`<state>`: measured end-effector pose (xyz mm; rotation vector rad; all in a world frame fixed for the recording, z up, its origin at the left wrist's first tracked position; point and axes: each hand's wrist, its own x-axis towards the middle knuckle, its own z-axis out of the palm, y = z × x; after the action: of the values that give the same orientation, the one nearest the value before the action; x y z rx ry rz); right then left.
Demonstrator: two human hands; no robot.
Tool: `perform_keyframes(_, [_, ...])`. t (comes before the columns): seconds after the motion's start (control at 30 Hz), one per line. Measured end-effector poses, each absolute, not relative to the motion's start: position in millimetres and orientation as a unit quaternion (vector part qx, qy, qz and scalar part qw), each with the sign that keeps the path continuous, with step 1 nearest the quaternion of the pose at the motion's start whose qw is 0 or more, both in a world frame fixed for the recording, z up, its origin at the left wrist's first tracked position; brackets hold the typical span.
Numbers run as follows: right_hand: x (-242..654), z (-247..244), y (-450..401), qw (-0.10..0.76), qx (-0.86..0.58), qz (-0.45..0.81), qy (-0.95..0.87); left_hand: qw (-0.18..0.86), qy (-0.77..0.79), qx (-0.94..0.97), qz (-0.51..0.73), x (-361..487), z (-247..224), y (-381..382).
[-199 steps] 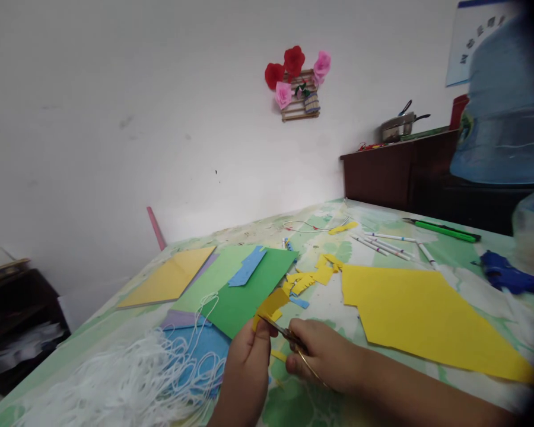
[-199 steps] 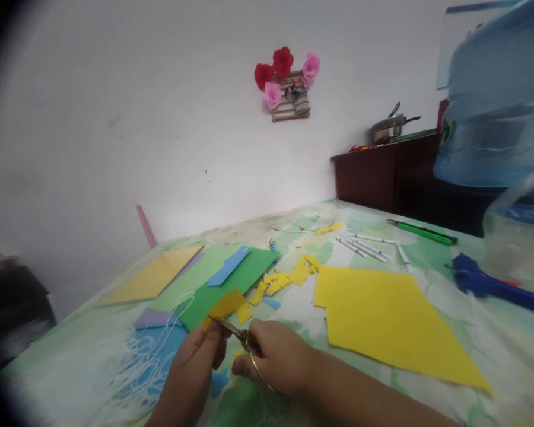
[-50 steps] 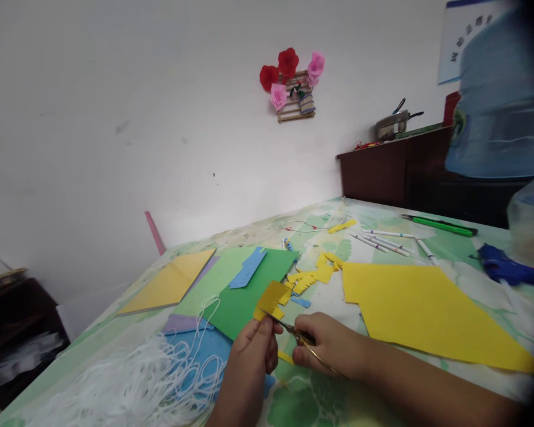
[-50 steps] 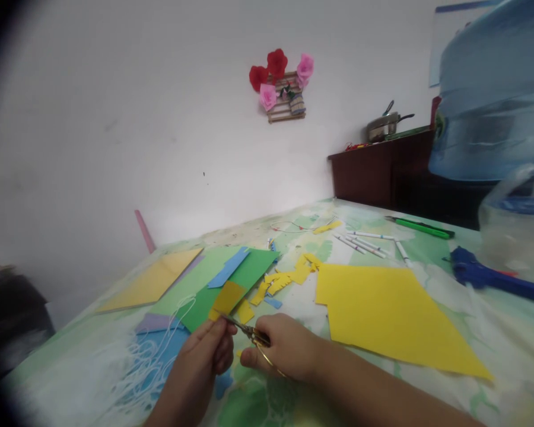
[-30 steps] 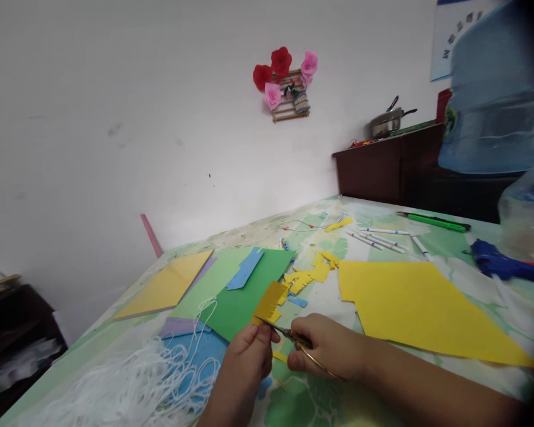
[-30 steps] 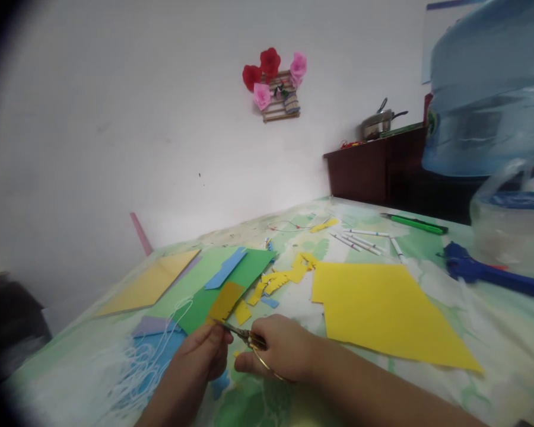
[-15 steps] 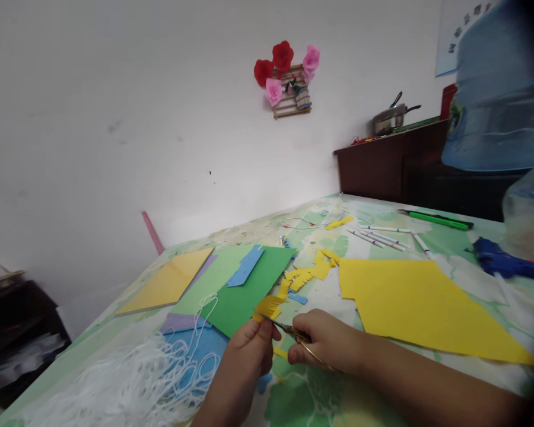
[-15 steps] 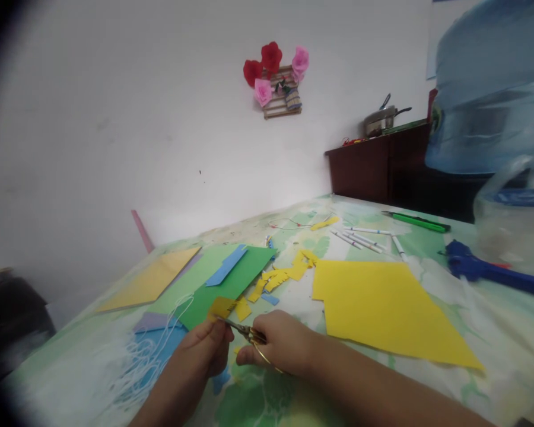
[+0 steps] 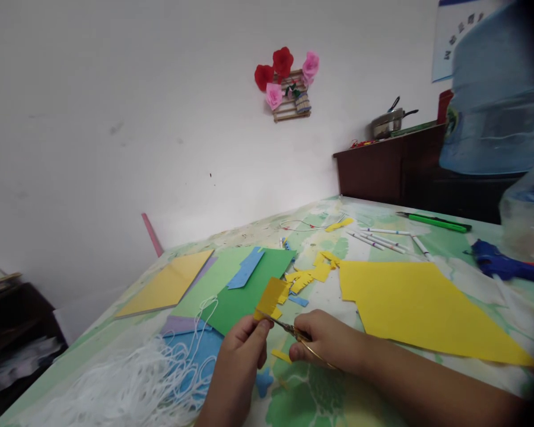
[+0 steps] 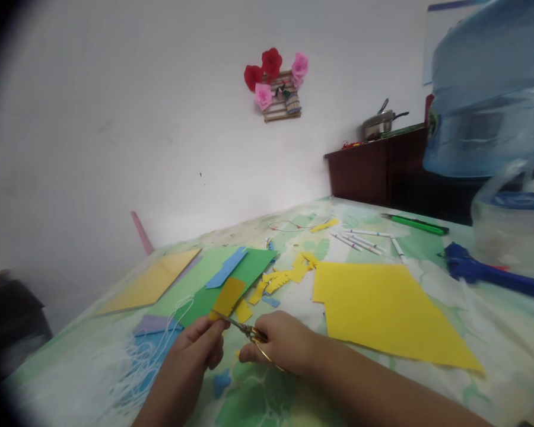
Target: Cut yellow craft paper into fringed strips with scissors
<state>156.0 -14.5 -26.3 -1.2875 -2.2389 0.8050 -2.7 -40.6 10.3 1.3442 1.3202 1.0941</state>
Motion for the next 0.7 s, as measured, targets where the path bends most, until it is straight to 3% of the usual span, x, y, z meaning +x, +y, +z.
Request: perform_keyframes(0.7, [157.5, -22.6, -20.1, 0.215, -0.432, 0.254, -0.838, 0.483, 0.529, 0.524, 0.461, -2.8, 13.9, -43.1])
